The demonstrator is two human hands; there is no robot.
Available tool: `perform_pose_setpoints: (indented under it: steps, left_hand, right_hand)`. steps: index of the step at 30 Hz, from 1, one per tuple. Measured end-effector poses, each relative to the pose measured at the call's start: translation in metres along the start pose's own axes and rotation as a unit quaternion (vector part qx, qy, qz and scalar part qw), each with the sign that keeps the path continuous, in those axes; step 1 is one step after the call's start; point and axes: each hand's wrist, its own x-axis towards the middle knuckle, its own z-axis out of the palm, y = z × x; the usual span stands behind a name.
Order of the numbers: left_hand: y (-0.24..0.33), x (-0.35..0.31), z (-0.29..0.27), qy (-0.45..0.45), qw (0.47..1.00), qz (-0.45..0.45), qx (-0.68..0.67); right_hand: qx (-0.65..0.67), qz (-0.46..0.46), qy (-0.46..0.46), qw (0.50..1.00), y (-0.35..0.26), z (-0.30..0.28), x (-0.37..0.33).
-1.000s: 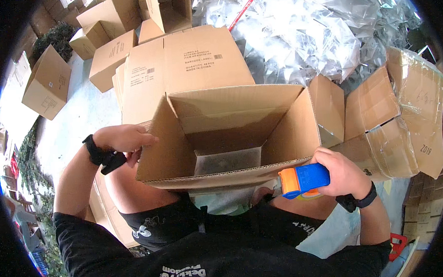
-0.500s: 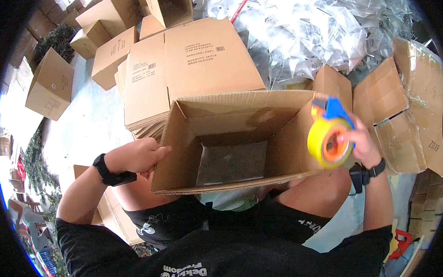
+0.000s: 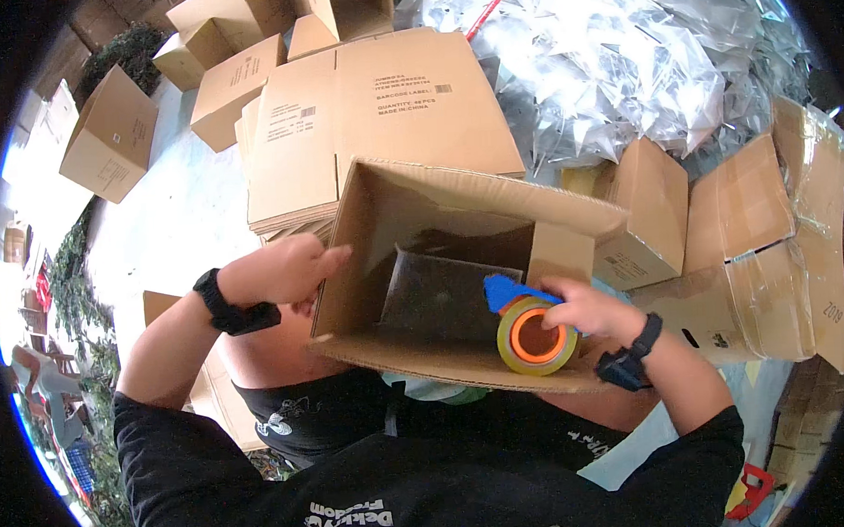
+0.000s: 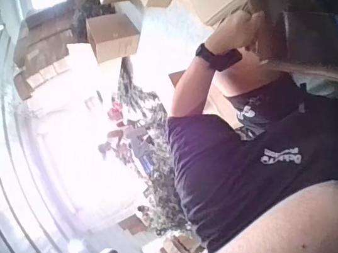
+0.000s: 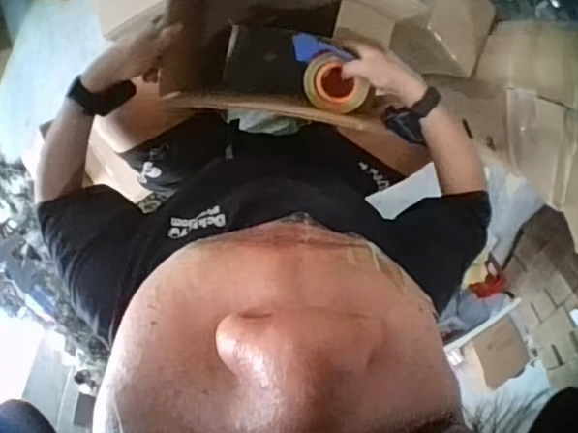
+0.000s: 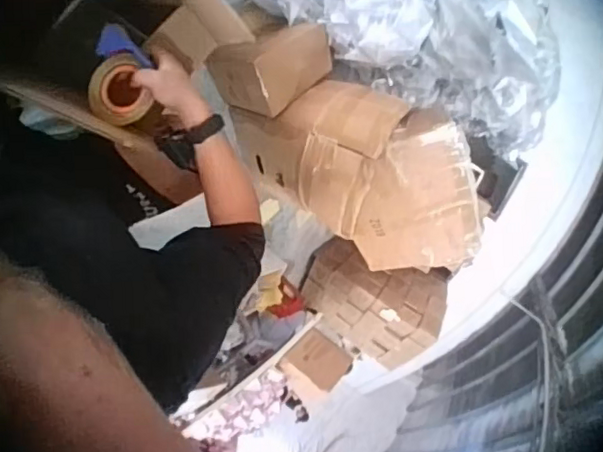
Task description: The person is assembling flat cardboard boxes and securing the bottoms with packing tape using a handheld tape dispenser.
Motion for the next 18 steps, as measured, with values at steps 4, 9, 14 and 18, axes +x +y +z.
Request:
perform_pose_setpoints:
  steps: [4, 9, 14, 18]
  left_hand:
    - [0.014, 0.014, 0.005, 0.065, 0.998, 0.013, -0.007]
    - [0.006, 0.042, 0.010, 0.052, 0.996, 0.035, -0.063]
    - [0.013, 0.058, 0.046, -0.093, 0.989, 0.109, 0.023]
    - [0.019, 0.049, 0.033, -0.296, 0.935, 0.193, -0.025]
  right_hand:
    - [0.058, 0.079, 0.010, 0.995, -0.002, 0.000, 0.013]
    - [0.050, 0.082, 0.024, 0.995, 0.000, -0.004, 0.018]
    - [0.035, 0.077, 0.001, 0.996, -0.002, 0.003, 0.019]
    - [0.031, 0.053, -0.026, 0.998, 0.000, -0.005, 0.027]
